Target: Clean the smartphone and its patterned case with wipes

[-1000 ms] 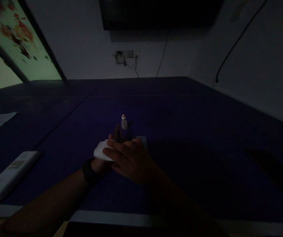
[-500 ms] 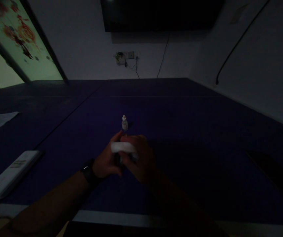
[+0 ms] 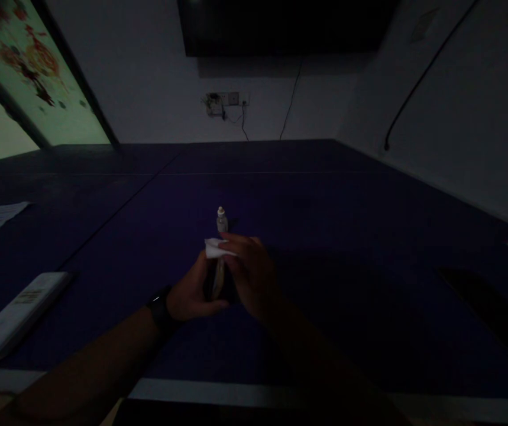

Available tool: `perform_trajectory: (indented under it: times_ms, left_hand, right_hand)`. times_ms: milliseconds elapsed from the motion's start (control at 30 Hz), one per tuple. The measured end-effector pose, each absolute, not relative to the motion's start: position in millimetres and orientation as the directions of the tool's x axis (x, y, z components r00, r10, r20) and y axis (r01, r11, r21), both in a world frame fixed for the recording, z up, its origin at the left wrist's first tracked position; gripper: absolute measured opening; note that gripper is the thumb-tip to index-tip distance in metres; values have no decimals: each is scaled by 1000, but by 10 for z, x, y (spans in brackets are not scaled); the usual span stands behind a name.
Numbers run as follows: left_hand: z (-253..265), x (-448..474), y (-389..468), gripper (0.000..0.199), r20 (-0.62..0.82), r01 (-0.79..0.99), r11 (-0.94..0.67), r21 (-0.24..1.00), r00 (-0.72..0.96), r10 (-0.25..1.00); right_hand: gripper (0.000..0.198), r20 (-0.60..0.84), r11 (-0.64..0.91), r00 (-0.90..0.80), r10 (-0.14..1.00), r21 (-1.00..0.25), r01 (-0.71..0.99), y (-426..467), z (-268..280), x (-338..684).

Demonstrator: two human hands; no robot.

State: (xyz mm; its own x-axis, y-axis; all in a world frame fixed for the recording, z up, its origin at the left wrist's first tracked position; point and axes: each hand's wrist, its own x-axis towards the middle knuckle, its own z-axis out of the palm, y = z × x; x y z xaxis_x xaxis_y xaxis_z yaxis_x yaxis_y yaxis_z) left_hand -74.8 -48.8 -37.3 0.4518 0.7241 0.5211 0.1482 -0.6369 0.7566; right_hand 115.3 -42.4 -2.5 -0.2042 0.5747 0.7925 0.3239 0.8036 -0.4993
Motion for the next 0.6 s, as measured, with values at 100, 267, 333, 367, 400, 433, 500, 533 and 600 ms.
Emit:
perform_trajectory:
  times_ms: [100,267,333,367,400,433,500,533,600]
  left_hand:
    - [-401,-770,-460,77,534,184,-680,710,489,689]
    - [-431,-803,-443,69,560,213,-736,643,524,642]
    - [-421,-805,-450,82,560,193,-703,685,478,677]
    - [-413,-804,-453,86,559,180,-693,698,468,684]
    - [-404,-801,-453,89,559,166,-689,705,468,685]
    - [-396,-798,-449,90,560,153,-688,709,471,682]
    - [-385,-789,-436,84,546,144,-682,717,493,677]
    - [-381,-784,-429,80,527,150,-671,727,504,684]
    - [-380,-775,-420,74,478,130,-605,786,494,727]
  right_hand:
    - [26,833,898,-344,434,-370,238,-474,48,1166]
    - [29,865,952,-404,299,-243,184,-514,87,1172]
    - [32,842,904,-347,413,-331,270,-483,62,1160]
    - [33,822,871,-316,473,-383,307,-469,51,1156]
    - [33,806,848,-298,511,-418,325,-460,46,1156]
    - [32,804,846,-296,516,-425,322,-460,47,1158]
    - [31,836,893,-331,438,-364,264,-482,67,1170]
    - [32,855,923,-354,378,-316,221,-497,81,1175]
    - [33,879,956,-379,290,-249,154,-515,99,1175]
